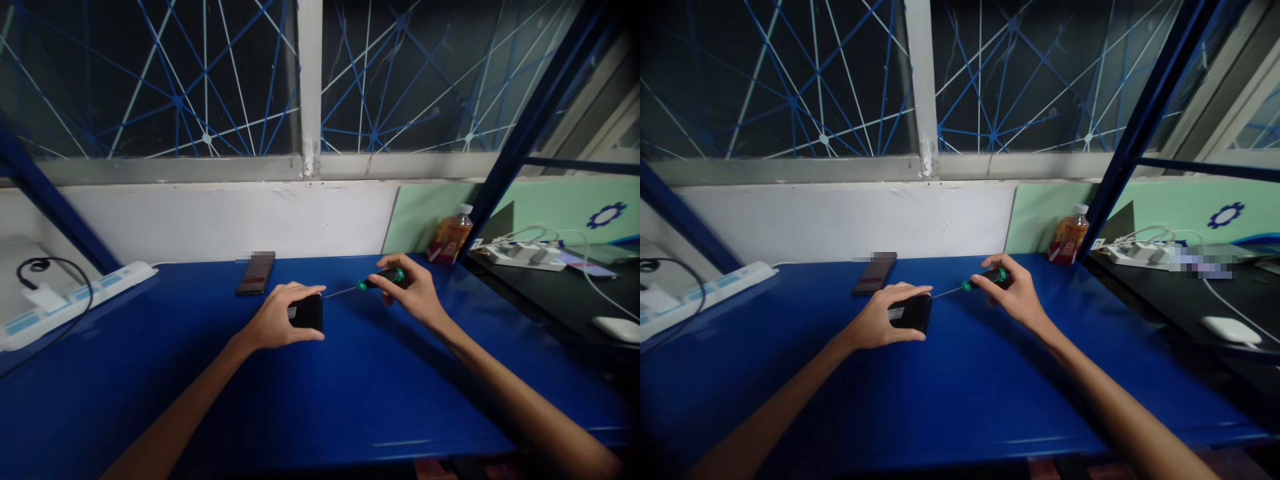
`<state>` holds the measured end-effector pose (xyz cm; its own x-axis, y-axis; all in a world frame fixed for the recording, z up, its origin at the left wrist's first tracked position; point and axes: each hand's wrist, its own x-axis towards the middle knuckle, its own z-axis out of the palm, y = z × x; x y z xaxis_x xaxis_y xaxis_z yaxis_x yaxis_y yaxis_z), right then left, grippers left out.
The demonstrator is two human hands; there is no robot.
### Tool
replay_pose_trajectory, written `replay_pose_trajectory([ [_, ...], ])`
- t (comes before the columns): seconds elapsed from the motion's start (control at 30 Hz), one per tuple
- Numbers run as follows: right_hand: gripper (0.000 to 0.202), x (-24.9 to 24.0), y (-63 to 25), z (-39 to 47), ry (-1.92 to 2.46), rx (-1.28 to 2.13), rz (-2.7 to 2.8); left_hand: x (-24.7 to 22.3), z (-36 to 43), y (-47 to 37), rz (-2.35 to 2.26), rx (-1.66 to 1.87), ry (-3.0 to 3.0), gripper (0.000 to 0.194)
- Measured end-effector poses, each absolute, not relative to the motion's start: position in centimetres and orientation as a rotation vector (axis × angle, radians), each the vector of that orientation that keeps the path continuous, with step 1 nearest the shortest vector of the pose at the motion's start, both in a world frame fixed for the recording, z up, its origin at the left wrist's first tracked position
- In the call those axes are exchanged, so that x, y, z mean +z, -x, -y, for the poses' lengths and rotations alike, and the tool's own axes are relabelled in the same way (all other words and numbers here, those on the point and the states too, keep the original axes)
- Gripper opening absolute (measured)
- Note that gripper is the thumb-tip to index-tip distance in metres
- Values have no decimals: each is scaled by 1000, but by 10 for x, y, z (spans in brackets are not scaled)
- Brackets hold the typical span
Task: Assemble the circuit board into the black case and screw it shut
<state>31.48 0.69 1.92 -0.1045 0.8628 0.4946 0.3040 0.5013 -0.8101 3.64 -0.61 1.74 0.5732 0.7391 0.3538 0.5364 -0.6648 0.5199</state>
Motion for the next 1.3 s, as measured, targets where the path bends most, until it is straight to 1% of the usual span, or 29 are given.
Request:
replay_pose_trajectory([
  [0.07,22,18,-316,-8,1083,585,1731,16,6,-36,-1034,800,-2462,73],
  [0.13,24,17,-317,-9,1094,628,1772,15,5,-36,-1027,812,-2471,72],
  [0.27,44,17,-318,-13,970,898,1720,14,4,-35,-1017,844,-2477,71],
  [0.37,40,16,-318,-15,937,915,1677,15,4,-35,-1004,859,-2478,71],
  [0.5,26,14,-317,-13,1037,769,1679,16,5,-35,-981,879,-2479,70],
  [0.57,29,16,-316,-12,1019,776,1684,16,6,-35,-977,874,-2473,70],
  [0.67,42,20,-317,-10,891,915,1688,16,6,-35,-975,867,-2468,69],
  [0.7,44,21,-317,-10,861,945,1687,16,6,-35,-978,865,-2469,69],
  [0.8,40,22,-317,-10,881,885,1674,16,7,-35,-994,849,-2474,70],
  [0.97,24,17,-316,-9,1053,640,1735,16,7,-36,-1004,837,-2490,71],
  [1.03,28,19,-316,-8,1019,687,1764,15,6,-35,-1012,842,-2493,71],
  [1.1,41,21,-316,-7,933,829,1764,15,5,-35,-1015,846,-2487,71],
  [1.17,48,23,-316,-7,878,935,1739,15,5,-35,-1014,851,-2477,71],
  [1.23,46,22,-316,-8,886,919,1700,16,5,-35,-1009,855,-2470,70],
  [1.3,37,20,-315,-9,934,815,1693,17,5,-35,-1003,859,-2466,71],
])
